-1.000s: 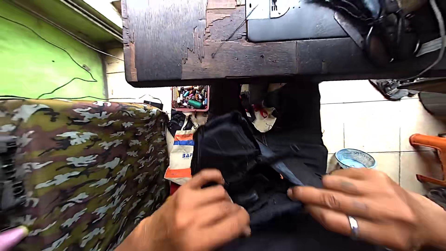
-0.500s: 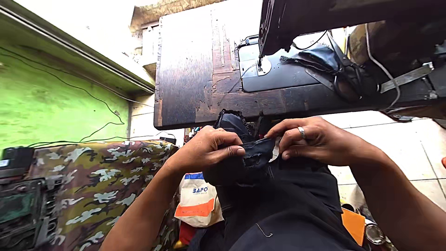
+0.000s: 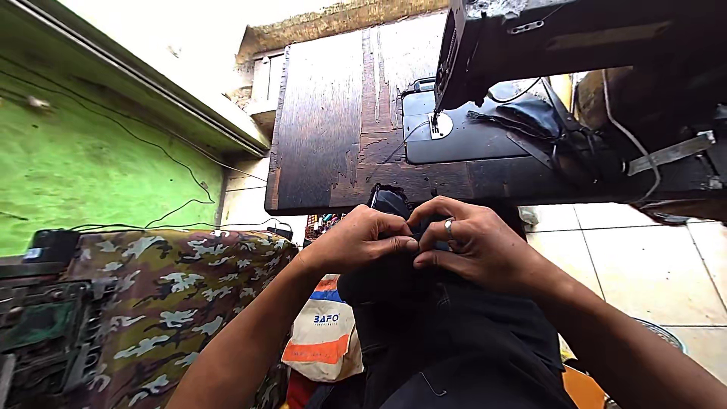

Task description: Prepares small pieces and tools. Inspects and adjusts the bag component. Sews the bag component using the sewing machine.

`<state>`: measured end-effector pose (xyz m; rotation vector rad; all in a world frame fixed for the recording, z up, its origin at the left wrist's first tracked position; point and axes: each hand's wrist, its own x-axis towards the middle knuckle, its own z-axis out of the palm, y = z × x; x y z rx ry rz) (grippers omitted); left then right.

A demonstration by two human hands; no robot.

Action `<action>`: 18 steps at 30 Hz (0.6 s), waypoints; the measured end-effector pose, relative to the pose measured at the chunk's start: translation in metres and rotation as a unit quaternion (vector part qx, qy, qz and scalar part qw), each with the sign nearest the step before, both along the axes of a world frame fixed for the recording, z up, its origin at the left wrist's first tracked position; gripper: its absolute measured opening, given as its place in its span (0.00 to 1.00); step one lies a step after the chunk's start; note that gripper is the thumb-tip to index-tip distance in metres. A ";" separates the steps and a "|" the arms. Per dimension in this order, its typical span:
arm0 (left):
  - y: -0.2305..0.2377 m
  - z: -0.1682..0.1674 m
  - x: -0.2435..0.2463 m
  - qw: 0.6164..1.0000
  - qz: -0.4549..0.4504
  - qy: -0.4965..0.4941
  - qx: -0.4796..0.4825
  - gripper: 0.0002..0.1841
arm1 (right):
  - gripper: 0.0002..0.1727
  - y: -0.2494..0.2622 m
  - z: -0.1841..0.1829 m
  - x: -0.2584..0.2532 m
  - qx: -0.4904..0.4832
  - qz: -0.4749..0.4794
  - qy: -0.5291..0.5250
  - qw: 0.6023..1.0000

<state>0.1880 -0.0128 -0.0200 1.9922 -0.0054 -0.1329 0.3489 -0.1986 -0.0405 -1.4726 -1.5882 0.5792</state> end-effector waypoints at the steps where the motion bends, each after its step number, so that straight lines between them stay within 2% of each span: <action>1: 0.001 -0.001 0.001 1.000 -0.003 0.004 -0.003 0.13 | 0.13 0.000 0.000 0.000 0.001 -0.005 -0.013 1.000; 10: 0.002 -0.003 0.008 0.999 -0.013 0.024 -0.019 0.14 | 0.17 0.005 -0.002 -0.004 0.028 -0.045 -0.041 0.998; 15: 0.007 -0.002 0.008 0.995 -0.039 0.032 -0.084 0.11 | 0.17 0.006 -0.003 -0.003 0.034 -0.038 -0.050 0.997; 18: 0.010 -0.001 0.010 0.993 -0.055 0.064 -0.085 0.12 | 0.17 0.006 -0.005 -0.002 0.046 -0.036 -0.045 0.997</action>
